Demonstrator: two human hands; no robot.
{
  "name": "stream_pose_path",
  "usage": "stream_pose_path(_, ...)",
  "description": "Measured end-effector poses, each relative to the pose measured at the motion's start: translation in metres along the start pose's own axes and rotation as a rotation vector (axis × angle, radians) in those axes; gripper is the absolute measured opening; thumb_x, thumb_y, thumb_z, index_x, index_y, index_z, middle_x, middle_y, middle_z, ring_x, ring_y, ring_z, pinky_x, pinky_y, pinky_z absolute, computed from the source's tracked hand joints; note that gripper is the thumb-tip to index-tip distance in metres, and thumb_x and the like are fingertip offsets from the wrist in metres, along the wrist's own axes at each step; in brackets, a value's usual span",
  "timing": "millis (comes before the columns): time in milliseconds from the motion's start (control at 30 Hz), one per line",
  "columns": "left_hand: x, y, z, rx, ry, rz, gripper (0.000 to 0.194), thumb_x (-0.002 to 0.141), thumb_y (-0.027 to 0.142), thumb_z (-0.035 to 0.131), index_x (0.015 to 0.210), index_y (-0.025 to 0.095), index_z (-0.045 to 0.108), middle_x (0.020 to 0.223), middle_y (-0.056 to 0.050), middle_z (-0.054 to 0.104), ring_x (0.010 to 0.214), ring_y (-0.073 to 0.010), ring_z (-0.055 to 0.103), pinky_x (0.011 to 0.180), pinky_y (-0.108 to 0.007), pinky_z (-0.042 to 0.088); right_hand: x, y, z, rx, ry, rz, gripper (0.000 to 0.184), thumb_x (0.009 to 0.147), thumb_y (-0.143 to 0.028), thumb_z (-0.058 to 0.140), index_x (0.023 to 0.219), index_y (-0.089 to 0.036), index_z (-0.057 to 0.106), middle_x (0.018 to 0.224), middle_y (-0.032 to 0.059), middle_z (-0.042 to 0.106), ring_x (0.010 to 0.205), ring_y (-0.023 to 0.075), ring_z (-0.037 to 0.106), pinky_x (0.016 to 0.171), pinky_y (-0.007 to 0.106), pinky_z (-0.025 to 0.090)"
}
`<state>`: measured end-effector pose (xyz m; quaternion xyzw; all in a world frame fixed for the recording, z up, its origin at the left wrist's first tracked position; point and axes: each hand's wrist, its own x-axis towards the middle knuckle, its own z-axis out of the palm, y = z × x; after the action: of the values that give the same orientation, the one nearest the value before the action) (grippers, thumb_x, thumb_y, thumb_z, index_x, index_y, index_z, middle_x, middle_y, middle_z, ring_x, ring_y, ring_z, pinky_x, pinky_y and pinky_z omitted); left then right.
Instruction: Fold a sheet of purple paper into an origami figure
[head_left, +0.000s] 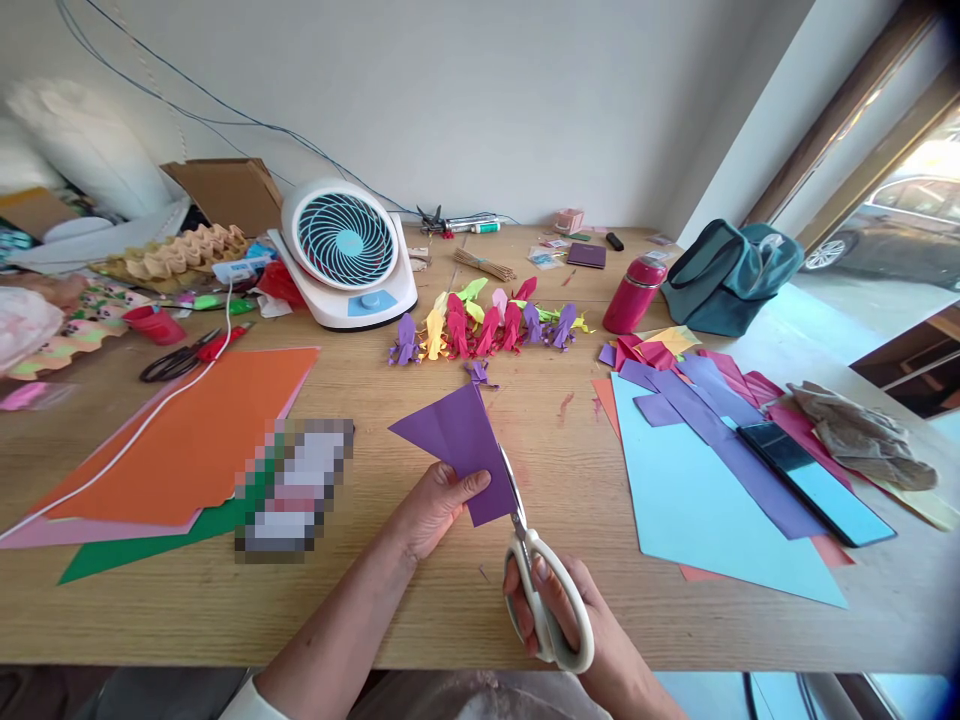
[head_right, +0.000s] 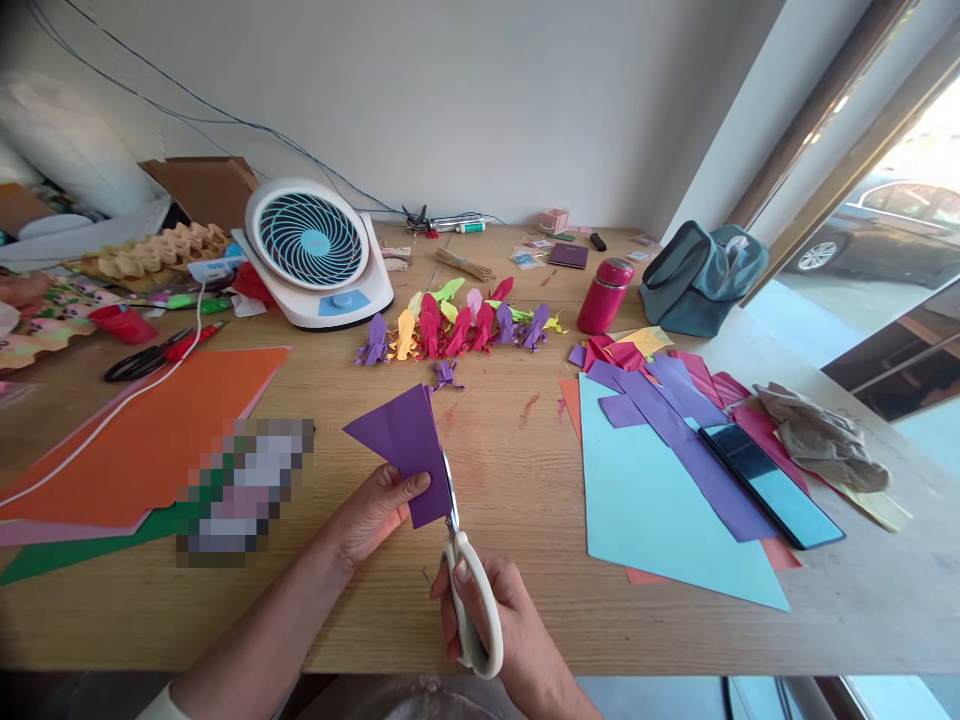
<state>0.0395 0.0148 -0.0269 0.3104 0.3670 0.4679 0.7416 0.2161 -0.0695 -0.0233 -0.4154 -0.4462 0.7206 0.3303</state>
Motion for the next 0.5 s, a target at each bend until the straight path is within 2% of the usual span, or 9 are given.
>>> stream_pose_path(133,-0.002,-0.0006,0.0014,-0.012,0.026,-0.006,0.034,0.066,0.029,0.088,0.095,0.015,0.076,0.098,-0.008,0.078,0.096,-0.0255,0.07,0.092,-0.036,0.049,0.0014,-0.0018,0.001,0.031,0.001,-0.006,0.064,0.085,-0.076,0.048,0.087,-0.014,0.063,0.058,-0.001,0.052,0.048,0.0105,0.048,0.046,0.022,0.036)
stream_pose_path(500,-0.0014,-0.0006,0.0018,-0.039,0.01,0.002,0.028,0.066,0.027,0.088,0.091,0.016,0.078,0.091,-0.006,0.078,0.085,-0.0191,0.069,0.086,-0.031,0.052,0.0018,-0.0014,0.0029,0.04,0.001,-0.028,0.059,0.089,-0.071,0.046,0.086,-0.013,0.061,0.058,-0.0015,0.05,0.048,0.0094,0.047,0.047,0.021,0.035)
